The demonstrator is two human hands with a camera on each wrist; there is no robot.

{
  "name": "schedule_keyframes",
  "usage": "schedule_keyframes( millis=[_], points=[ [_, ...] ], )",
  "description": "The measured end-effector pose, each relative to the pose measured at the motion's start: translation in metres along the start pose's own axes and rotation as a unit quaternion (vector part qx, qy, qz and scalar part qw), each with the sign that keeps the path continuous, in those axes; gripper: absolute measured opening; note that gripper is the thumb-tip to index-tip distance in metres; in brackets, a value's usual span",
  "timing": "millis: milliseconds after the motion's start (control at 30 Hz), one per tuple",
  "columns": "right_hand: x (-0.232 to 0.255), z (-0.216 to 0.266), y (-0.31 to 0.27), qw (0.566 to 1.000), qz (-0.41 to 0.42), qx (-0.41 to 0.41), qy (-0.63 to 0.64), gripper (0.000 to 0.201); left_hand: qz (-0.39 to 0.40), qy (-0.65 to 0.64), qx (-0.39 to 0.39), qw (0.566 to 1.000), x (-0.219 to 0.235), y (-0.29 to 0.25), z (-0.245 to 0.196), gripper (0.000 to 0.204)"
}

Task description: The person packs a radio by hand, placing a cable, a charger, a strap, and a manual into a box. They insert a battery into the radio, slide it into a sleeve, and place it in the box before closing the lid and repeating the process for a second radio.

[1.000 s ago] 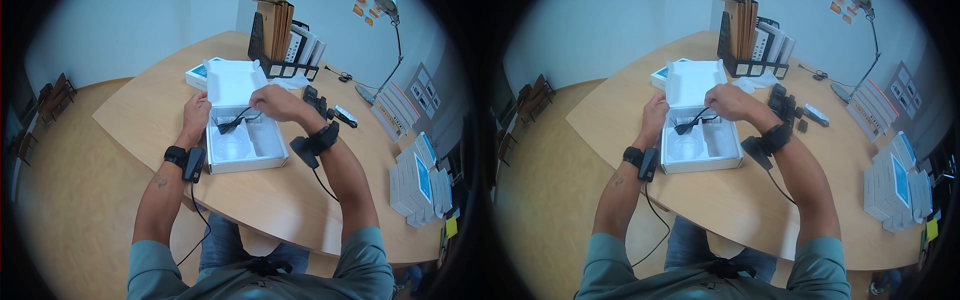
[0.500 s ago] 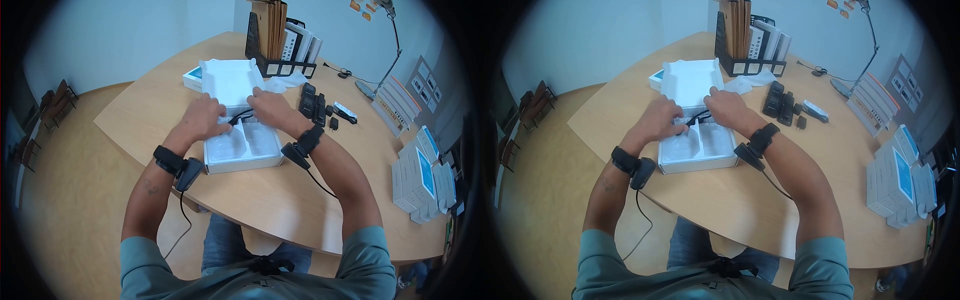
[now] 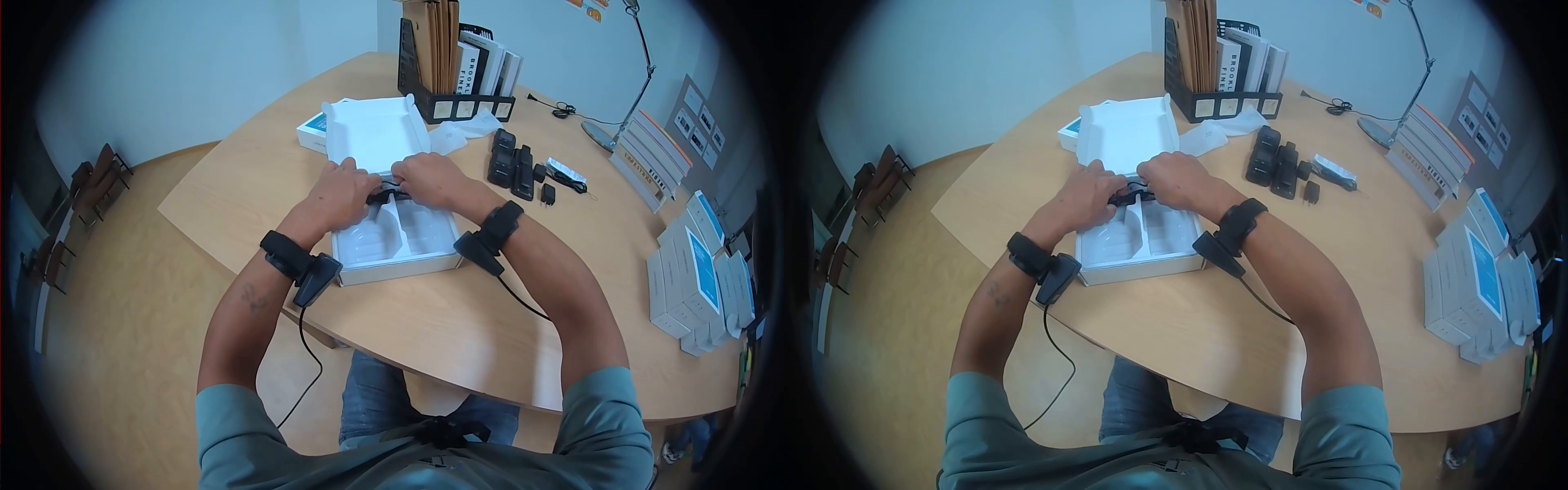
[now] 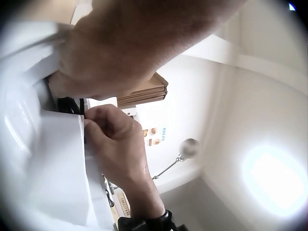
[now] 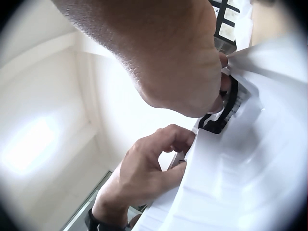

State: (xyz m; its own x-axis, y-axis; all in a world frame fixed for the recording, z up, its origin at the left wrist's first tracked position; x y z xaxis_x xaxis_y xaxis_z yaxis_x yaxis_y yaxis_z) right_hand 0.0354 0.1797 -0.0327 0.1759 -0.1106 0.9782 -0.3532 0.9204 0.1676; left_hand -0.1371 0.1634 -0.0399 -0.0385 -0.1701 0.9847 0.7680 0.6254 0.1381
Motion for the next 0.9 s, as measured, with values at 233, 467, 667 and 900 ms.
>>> schedule_keyframes(
  millis=[233, 467, 667, 900],
  points=[
    [-0.001, 0.007, -0.009, 0.994, 0.041, 0.037, -0.096, 0.015, 0.031, 0.003, 0.026, 0.999, 0.001, -0.002, -0.001, 0.023],
    [0.018, 0.02, -0.017, 0.981, 0.157, -0.007, -0.113, 0.022, -0.06, -0.033, -0.018, 0.998, 0.005, -0.003, -0.007, 0.03],
    [0.031, -0.008, -0.001, 0.997, 0.066, -0.009, 0.024, 0.025, 0.004, -0.062, -0.039, 0.997, -0.003, 0.001, -0.002, 0.035],
    [0.018, -0.013, -0.01, 0.996, 0.091, 0.008, -0.009, 0.02, -0.027, -0.006, -0.05, 0.998, -0.01, 0.004, -0.003, 0.024]
  ],
)
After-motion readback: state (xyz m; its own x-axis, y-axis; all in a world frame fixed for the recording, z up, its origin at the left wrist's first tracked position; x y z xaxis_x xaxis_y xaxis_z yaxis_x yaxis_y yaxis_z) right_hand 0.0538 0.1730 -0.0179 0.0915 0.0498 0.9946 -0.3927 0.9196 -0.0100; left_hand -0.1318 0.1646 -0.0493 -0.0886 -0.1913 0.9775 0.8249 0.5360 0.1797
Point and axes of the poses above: each hand's wrist, its own y-axis towards the middle knuckle, its own x-axis out of the back of the hand, z = x × y, the point moved 3 cm from there along y, towards the middle knuckle, and after that the axes turned 13 degrees about -x, right-handed, at the moved point
